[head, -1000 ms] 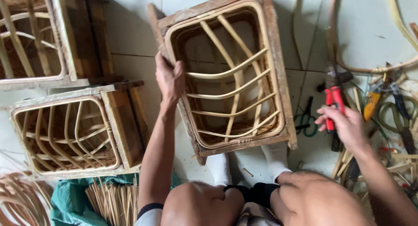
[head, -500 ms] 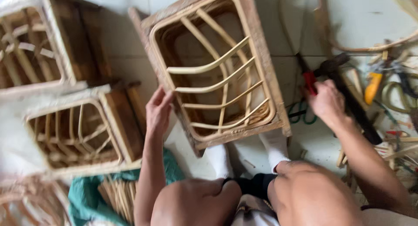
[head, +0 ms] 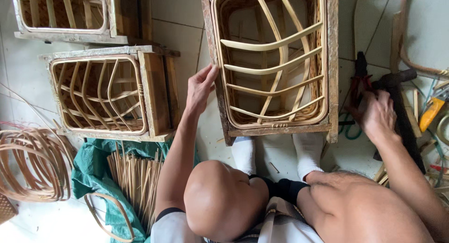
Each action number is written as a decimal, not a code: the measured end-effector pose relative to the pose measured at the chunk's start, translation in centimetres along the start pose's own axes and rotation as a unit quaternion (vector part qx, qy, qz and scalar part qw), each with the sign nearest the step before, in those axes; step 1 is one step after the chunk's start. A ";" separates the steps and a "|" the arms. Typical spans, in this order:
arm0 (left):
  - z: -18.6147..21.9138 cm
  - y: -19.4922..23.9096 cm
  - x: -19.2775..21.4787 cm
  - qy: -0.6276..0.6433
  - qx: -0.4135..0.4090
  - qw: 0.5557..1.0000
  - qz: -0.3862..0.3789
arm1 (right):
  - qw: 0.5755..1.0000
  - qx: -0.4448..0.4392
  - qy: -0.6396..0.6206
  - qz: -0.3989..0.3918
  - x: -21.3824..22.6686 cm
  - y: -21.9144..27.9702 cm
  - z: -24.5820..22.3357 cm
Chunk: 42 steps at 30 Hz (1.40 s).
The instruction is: The person assembles a rectangular bamboo basket by inserting curved bamboo strips into a wooden frame, securing them with a hammer, trimming excess with pliers, and applying glue to the joints.
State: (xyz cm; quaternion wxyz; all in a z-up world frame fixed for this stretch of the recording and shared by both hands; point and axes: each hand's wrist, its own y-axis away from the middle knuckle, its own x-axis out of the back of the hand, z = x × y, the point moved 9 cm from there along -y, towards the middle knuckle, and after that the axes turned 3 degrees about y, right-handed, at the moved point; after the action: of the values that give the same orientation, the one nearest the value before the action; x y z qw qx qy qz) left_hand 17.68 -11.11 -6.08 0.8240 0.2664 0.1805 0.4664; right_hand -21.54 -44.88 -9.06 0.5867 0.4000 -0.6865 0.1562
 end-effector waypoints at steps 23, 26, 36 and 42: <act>-2.7 18.4 -8.3 -0.580 -0.532 0.614 -0.062 | 0.964 0.114 -0.224 -0.087 4.5 6.0 -7.9; -1.6 15.9 -7.6 -0.608 -0.527 0.589 -0.077 | 0.968 0.079 -0.212 -0.110 3.2 5.2 -8.5; 8.4 7.5 -4.9 -0.679 -0.385 0.623 -0.047 | 0.873 0.120 -0.392 -0.263 -1.8 3.7 -19.2; 4.7 8.7 -5.4 -0.671 -0.345 0.657 -0.007 | 0.784 0.087 -0.535 -0.301 -2.9 3.1 -18.5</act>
State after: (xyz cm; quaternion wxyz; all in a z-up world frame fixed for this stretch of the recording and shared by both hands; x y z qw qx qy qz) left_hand 11.74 -13.37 3.20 0.7575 0.2024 -0.5929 0.1837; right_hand -11.30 -29.21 -6.14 0.1048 0.6553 -0.7184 -0.2085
